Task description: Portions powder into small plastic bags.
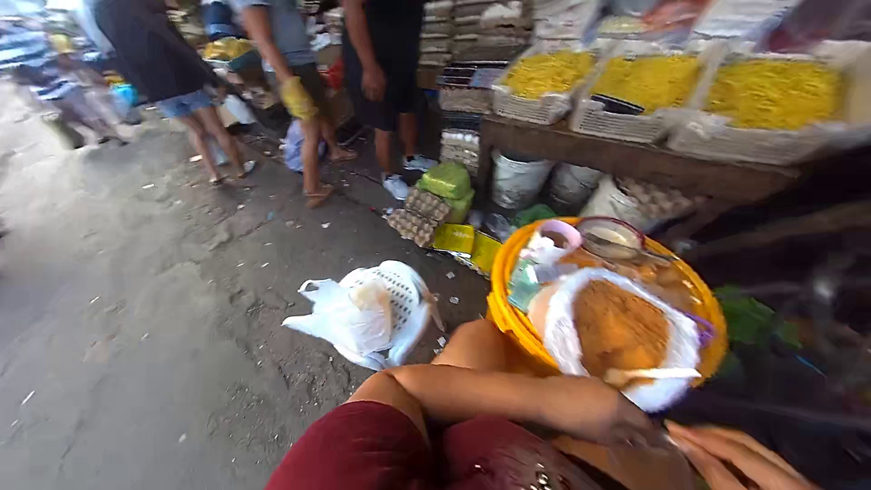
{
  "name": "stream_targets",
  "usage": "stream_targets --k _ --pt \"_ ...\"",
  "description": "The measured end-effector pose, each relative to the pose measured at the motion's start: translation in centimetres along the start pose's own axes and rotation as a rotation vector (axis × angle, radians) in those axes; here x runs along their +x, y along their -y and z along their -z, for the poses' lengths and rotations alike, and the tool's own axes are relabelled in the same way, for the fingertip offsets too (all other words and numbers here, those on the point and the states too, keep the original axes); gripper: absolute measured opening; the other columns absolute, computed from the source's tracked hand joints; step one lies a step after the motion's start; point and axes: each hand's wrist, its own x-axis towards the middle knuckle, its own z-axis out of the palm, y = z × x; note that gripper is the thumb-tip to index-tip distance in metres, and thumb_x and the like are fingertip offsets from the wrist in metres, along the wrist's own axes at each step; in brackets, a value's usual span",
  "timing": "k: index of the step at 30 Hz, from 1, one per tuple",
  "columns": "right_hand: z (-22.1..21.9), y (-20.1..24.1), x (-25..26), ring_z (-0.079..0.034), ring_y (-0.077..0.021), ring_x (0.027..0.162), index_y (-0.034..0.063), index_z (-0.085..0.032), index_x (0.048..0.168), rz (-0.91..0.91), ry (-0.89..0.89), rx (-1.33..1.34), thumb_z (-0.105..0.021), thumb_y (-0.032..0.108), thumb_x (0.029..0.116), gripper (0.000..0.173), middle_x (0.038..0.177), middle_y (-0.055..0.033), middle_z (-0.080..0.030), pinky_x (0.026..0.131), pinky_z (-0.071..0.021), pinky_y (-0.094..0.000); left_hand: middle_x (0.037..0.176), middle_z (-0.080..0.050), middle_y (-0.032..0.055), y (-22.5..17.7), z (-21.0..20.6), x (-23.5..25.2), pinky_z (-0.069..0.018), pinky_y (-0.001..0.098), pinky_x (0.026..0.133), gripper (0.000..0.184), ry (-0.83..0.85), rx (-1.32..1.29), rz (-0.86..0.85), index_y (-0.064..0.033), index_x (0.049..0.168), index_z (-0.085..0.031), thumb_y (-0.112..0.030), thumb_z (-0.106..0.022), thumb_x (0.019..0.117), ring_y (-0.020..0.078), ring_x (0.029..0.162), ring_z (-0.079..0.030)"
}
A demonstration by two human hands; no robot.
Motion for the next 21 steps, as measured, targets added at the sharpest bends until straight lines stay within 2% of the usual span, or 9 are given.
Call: stream_targets --k 2,4,6,8,11,14,18,19,21 --pt "-0.7 -2.3 0.5 -0.069 -0.0077 0.092 0.0007 -0.079 0.093 0.011 -0.092 -0.017 -0.065 0.022 0.0964 0.026 0.092 -0.0104 -0.075 0.088 -0.0548 -0.0211 0.101 -0.075 0.0194 0.1 0.4 0.2 -0.0570 0.0504 0.091 0.018 -0.018 -0.126 0.050 0.0053 0.106 -0.074 -0.009 -0.066 0.0981 0.0302 0.095 -0.073" --pt "-0.6 -2.8 1.0 -0.069 -0.0049 0.089 0.0044 -0.080 0.096 -0.046 -0.141 -0.024 -0.062 0.022 0.0960 0.026 0.093 -0.0069 -0.075 0.085 -0.0563 -0.0204 0.094 -0.070 0.0187 0.0 1.4 0.6 -0.0561 0.0424 0.084 0.023 -0.054 -0.254 0.171 0.0089 0.100 -0.068 -0.014 -0.072 0.0949 0.0245 0.087 -0.069" --pt "-0.5 -2.0 1.6 -0.070 -0.0095 0.094 0.0014 -0.075 0.117 -0.167 -0.135 0.022 -0.055 0.008 0.0965 0.029 0.105 -0.0119 -0.075 0.087 -0.0567 -0.0238 0.086 -0.064 0.0099 0.4 2.2 1.0 -0.0515 0.0318 0.075 0.027 -0.067 -0.314 0.291 0.0058 0.096 -0.065 -0.018 -0.076 0.0922 0.0134 0.078 -0.060" --pt "-0.3 -1.5 1.9 -0.069 -0.0135 0.101 0.0005 -0.060 0.139 -0.280 -0.126 0.105 -0.051 -0.001 0.0939 0.046 0.124 -0.0167 -0.068 0.089 -0.0569 -0.0266 0.081 -0.062 0.0035 0.8 2.5 1.0 -0.0519 0.0266 0.072 0.025 -0.109 -0.359 0.348 0.0029 0.094 -0.065 -0.018 -0.078 0.0892 0.0070 0.072 -0.059" --pt "0.1 -1.4 1.7 -0.066 -0.0155 0.112 0.0028 -0.055 0.144 -0.311 -0.094 0.230 -0.055 0.006 0.0948 0.049 0.138 -0.0173 -0.060 0.092 -0.0566 -0.0279 0.074 -0.061 -0.0036 1.7 2.3 1.0 -0.0527 0.0230 0.068 0.020 -0.188 -0.451 0.348 -0.0031 0.088 -0.062 -0.013 -0.079 0.0863 0.0028 0.066 -0.059" --pt "-0.6 -0.9 1.3 -0.065 -0.0140 0.112 0.0030 -0.063 0.136 -0.232 -0.131 0.297 -0.063 0.018 0.0977 0.041 0.133 -0.0145 -0.063 0.093 -0.0563 -0.0277 0.070 -0.060 -0.0075 1.9 1.8 0.8 -0.0517 0.0203 0.064 0.020 -0.227 -0.518 0.311 -0.0074 0.085 -0.060 -0.008 -0.080 0.0843 0.0007 0.063 -0.058" --pt "-1.5 -0.3 1.6 -0.067 -0.0102 0.105 -0.0002 -0.059 0.136 -0.234 -0.237 0.381 -0.073 0.022 0.0930 0.051 0.118 -0.0072 -0.071 0.092 -0.0558 -0.0270 0.072 -0.062 -0.0083 1.7 1.0 0.7 -0.0516 0.0184 0.064 0.021 -0.265 -0.489 0.223 -0.0077 0.086 -0.060 -0.009 -0.081 0.0829 -0.0009 0.065 -0.059" --pt "-1.8 0.0 1.7 -0.068 -0.0078 0.097 0.0000 -0.061 0.133 -0.259 -0.255 0.388 -0.073 0.018 0.0930 0.046 0.107 -0.0048 -0.073 0.088 -0.0566 -0.0254 0.076 -0.063 -0.0074 1.8 0.6 0.7 -0.0521 0.0178 0.067 0.022 -0.279 -0.466 0.179 -0.0067 0.086 -0.061 -0.010 -0.083 0.0816 -0.0014 0.069 -0.060" --pt "-2.4 0.5 2.0 -0.069 -0.0045 0.089 0.0009 -0.068 0.126 -0.281 -0.245 0.349 -0.070 0.015 0.0943 0.034 0.097 -0.0034 -0.075 0.083 -0.0570 -0.0221 0.099 -0.067 0.0016 2.1 0.5 0.8 -0.0528 0.0203 0.088 0.027 -0.281 -0.376 0.068 -0.0001 0.094 -0.069 -0.018 -0.084 0.0820 0.0017 0.095 -0.062"
